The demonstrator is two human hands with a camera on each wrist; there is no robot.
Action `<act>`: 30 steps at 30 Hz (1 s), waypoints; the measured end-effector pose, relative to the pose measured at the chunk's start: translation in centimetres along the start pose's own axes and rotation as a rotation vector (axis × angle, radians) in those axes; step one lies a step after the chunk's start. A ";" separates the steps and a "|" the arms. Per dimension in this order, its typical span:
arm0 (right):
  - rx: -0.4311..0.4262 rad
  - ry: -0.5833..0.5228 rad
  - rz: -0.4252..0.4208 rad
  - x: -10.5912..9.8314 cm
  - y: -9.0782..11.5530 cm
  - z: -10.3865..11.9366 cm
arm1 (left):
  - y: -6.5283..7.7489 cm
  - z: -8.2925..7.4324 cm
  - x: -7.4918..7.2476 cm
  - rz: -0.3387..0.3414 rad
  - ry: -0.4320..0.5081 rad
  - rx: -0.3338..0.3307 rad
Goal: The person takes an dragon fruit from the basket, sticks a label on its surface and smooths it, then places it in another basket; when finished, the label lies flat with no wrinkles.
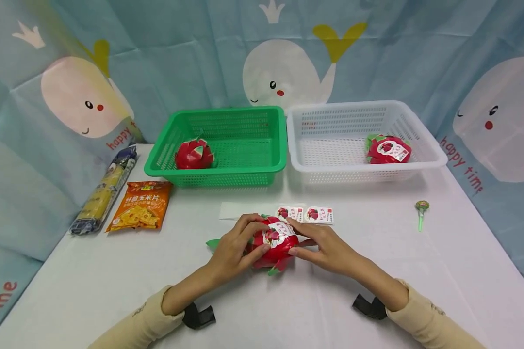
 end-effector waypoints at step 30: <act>-0.023 0.256 0.177 1.6 -2.2 3.1 | -0.7 5.1 -0.8 -0.076 0.705 -0.598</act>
Point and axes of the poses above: each hand's wrist, its own y-axis away from the middle knuckle, its own x-axis out of the palm, z = x × y, the point moved 5 cm from there along -y, towards the middle knuckle, and after that the axes turned 8 degrees about -z, right-handed, at the moved point
